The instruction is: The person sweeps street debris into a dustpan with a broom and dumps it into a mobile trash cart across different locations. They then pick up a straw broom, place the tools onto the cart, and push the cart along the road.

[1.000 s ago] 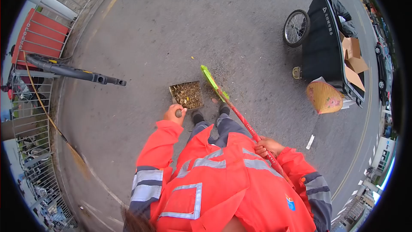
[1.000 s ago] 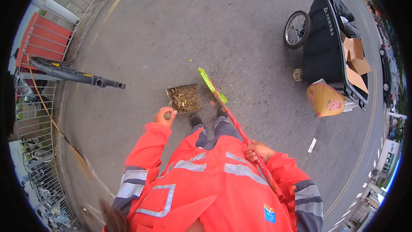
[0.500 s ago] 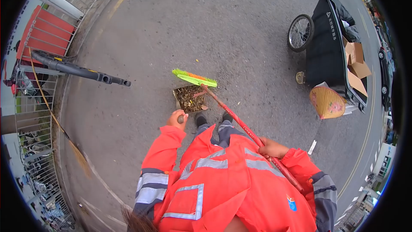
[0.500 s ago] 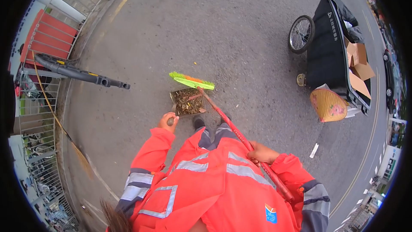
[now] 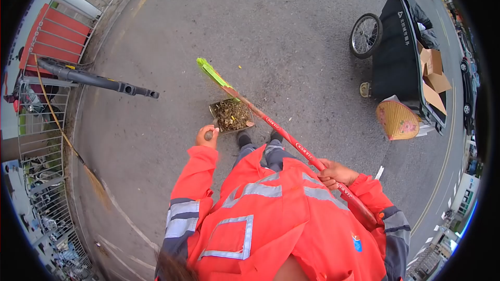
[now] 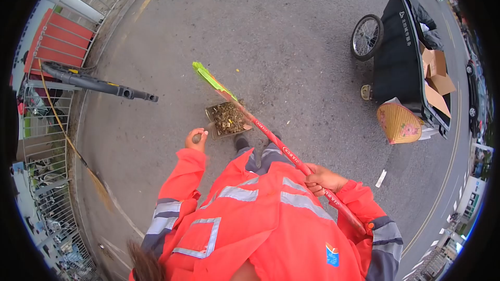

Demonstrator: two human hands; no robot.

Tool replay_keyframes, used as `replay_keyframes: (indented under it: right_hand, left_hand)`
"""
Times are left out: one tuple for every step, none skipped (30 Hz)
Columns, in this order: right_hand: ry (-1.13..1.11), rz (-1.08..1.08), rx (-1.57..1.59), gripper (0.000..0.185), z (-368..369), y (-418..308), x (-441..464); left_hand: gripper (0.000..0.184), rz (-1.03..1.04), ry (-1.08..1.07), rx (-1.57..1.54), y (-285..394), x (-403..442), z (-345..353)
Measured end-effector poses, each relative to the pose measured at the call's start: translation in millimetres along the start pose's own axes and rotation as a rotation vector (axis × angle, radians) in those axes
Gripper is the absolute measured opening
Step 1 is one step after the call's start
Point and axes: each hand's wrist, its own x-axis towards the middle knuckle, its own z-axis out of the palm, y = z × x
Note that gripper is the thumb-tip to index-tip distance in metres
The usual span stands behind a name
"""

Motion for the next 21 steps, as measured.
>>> replay_keyframes:
  right_hand:
    - [0.052, -0.037, -0.069, 0.044, 4.4, -2.4, -3.4]
    - [0.103, -0.073, -0.138, 0.045, 7.4, -4.3, -5.4]
    - [0.100, -0.070, -0.139, 0.045, 9.4, -5.6, -6.7]
    - [0.177, -0.082, -0.163, 0.044, 10.8, -7.3, -7.3]
    - [0.254, -0.095, -0.187, 0.043, 10.4, -8.9, -7.8]
    - [0.245, -0.088, -0.152, 0.044, 2.4, -9.5, -8.2]
    - [0.245, -0.088, -0.153, 0.044, -2.3, -9.0, -8.0]
    - [0.268, -0.091, -0.147, 0.041, -6.2, -8.1, -7.9]
    - [0.292, -0.094, -0.140, 0.037, -8.0, -7.1, -7.4]
    - [0.293, -0.094, -0.142, 0.037, -8.2, -6.7, -6.9]
    - [0.294, -0.104, -0.109, 0.033, -8.0, -6.7, -6.3]
    - [0.294, -0.115, -0.077, 0.028, -8.1, -6.5, -5.0]
    - [0.293, -0.121, -0.083, 0.028, -12.5, -2.9, -1.8]
    - [0.296, -0.116, -0.035, 0.026, -20.9, 2.9, 2.3]
    - [0.303, -0.122, 0.015, 0.023, -26.6, 6.4, 4.3]
    - [0.300, -0.137, 0.033, 0.021, -26.9, 8.8, 4.5]
    - [0.314, -0.171, 0.037, 0.021, -28.2, 11.9, 2.9]
    - [0.343, -0.153, 0.085, 0.020, -29.8, 14.6, 1.1]
    - [0.369, -0.132, 0.134, 0.018, -30.1, 18.6, 0.0]
    - [0.378, -0.166, 0.137, 0.018, -32.2, 23.5, -1.5]
    - [0.370, -0.160, 0.203, 0.015, -37.4, 28.2, -4.4]
  left_hand:
    - [0.015, -0.037, 0.038, -0.032, -5.7, 2.1, -8.4]
    - [0.016, -0.074, 0.076, -0.063, -11.1, 2.6, -16.7]
    - [0.016, -0.077, 0.078, -0.060, -16.4, 1.4, -24.8]
    - [0.015, -0.154, 0.099, -0.121, -21.3, 0.3, -32.9]
    - [0.014, -0.231, 0.119, -0.182, -25.2, -1.2, -38.8]
    - [0.014, -0.231, 0.121, -0.182, -21.6, -3.2, -45.3]
    - [0.013, -0.317, 0.143, -0.242, -16.5, -5.8, -52.7]
    - [0.013, -0.402, 0.165, -0.303, -11.9, -7.6, -58.9]
    - [0.013, -0.401, 0.165, -0.304, -11.7, -8.0, -65.0]
    - [0.015, -0.440, 0.172, -0.311, -12.5, -8.0, -71.4]
    - [0.018, -0.478, 0.181, -0.318, -13.5, -9.6, -75.2]
    - [0.018, -0.477, 0.184, -0.320, -15.0, -13.3, -77.2]
    - [0.018, -0.447, 0.187, -0.325, -17.5, -17.7, -79.4]
    - [0.018, -0.410, 0.188, -0.335, -19.8, -19.7, -79.7]
    - [0.016, -0.433, 0.212, -0.324, -23.3, -21.6, -77.6]
    - [0.014, -0.450, 0.230, -0.318, -29.3, -24.8, -73.2]
    - [0.015, -0.458, 0.253, -0.317, -38.5, -28.5, -70.3]
    - [0.015, -0.466, 0.277, -0.318, -51.9, -32.6, -68.7]
    - [0.016, -0.395, 0.256, -0.286, -73.9, -39.7, -69.4]
    - [0.017, -0.322, 0.240, -0.255, -91.1, -42.1, -68.9]
    - [0.021, -0.201, 0.163, -0.192, -78.1, -39.5, -72.5]
